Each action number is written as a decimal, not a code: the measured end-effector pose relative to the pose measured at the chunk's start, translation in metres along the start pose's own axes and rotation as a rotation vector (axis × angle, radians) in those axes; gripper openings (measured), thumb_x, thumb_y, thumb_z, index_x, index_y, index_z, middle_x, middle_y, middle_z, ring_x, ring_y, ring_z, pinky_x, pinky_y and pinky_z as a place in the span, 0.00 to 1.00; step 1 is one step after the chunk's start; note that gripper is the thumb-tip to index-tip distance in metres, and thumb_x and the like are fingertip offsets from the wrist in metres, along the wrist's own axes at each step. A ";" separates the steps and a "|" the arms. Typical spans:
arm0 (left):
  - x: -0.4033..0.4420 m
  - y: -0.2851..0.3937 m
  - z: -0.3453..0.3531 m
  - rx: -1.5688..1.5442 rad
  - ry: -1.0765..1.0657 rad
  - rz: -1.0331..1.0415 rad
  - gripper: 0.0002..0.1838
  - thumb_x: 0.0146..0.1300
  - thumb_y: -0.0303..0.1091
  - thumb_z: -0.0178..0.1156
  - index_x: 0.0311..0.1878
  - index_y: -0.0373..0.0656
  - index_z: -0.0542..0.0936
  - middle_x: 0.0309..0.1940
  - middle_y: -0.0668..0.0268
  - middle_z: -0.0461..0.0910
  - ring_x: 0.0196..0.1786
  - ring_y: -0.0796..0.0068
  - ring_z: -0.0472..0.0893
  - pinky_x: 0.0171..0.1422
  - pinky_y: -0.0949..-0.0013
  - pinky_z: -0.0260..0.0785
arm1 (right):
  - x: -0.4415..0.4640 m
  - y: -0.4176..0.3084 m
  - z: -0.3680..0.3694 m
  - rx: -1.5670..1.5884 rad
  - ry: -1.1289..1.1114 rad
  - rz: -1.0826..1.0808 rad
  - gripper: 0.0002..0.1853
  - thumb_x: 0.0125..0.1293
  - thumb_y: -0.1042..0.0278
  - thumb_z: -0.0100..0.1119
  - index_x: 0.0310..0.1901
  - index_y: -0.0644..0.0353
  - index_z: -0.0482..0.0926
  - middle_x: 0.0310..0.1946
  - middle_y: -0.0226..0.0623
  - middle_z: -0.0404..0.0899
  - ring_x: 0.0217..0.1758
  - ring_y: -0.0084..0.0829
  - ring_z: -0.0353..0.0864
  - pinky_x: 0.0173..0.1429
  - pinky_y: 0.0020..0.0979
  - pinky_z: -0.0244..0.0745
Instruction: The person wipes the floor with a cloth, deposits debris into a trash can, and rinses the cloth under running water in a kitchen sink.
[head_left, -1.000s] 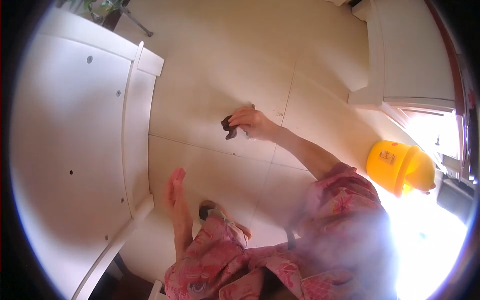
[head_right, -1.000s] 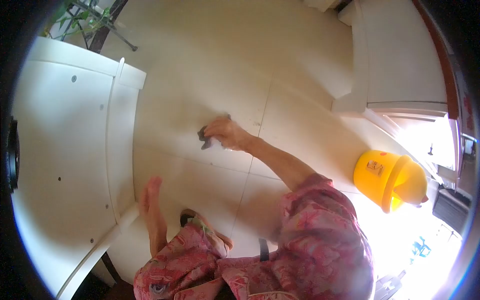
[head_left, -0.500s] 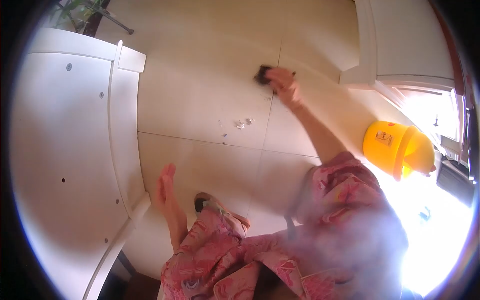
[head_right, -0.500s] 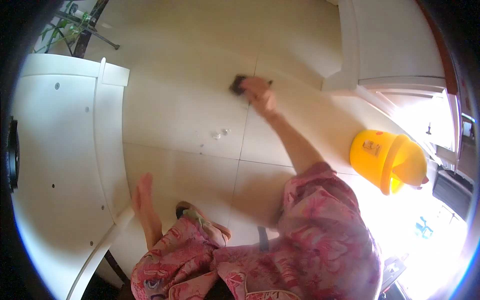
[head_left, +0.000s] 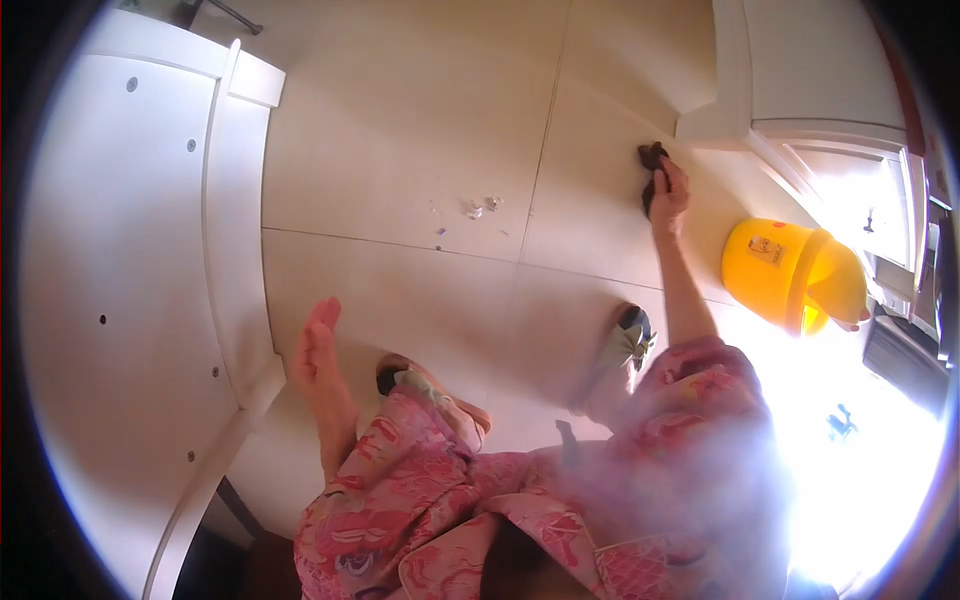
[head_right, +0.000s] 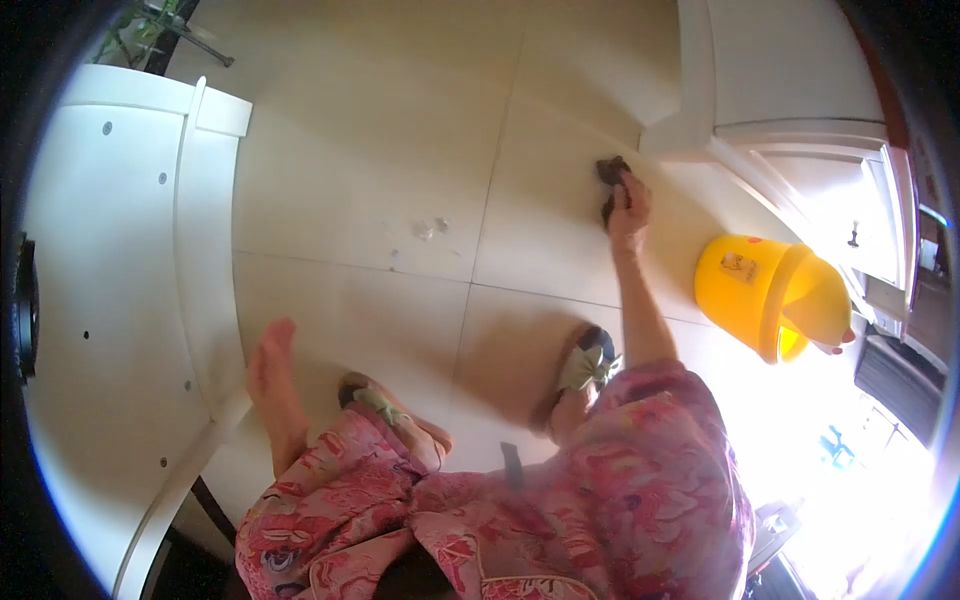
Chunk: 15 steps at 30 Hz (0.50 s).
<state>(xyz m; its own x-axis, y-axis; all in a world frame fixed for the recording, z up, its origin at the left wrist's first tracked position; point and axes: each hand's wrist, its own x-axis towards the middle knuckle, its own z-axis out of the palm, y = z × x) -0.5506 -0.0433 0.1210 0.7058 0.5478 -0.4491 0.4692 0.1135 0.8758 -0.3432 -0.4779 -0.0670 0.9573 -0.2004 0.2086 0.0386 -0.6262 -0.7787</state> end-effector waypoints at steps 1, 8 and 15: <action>0.001 -0.001 0.000 -0.006 -0.005 -0.007 0.27 0.71 0.46 0.46 0.60 0.30 0.68 0.59 0.50 0.71 0.64 0.64 0.68 0.70 0.66 0.54 | -0.008 0.003 0.002 -0.068 0.084 0.073 0.14 0.61 0.77 0.56 0.49 0.59 0.79 0.49 0.35 0.77 0.52 0.30 0.76 0.58 0.28 0.69; 0.000 0.011 0.007 -0.036 -0.008 0.015 0.26 0.71 0.43 0.46 0.60 0.28 0.67 0.59 0.49 0.70 0.64 0.62 0.68 0.71 0.64 0.54 | -0.091 -0.132 0.137 0.009 -0.031 -0.218 0.13 0.56 0.79 0.56 0.44 0.58 0.80 0.47 0.36 0.78 0.53 0.38 0.74 0.58 0.36 0.69; -0.001 0.008 -0.004 -0.074 0.071 0.040 0.23 0.71 0.42 0.46 0.59 0.31 0.69 0.56 0.51 0.73 0.63 0.65 0.70 0.69 0.67 0.56 | -0.067 -0.170 0.160 0.410 -0.397 -0.179 0.17 0.52 0.87 0.58 0.43 0.60 0.81 0.44 0.38 0.79 0.49 0.35 0.78 0.52 0.30 0.75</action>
<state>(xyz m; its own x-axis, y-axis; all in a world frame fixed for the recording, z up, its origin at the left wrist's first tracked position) -0.5496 -0.0395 0.1287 0.6828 0.6101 -0.4019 0.3986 0.1498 0.9048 -0.3678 -0.2374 -0.0434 0.9566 0.2280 0.1817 0.2409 -0.2668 -0.9332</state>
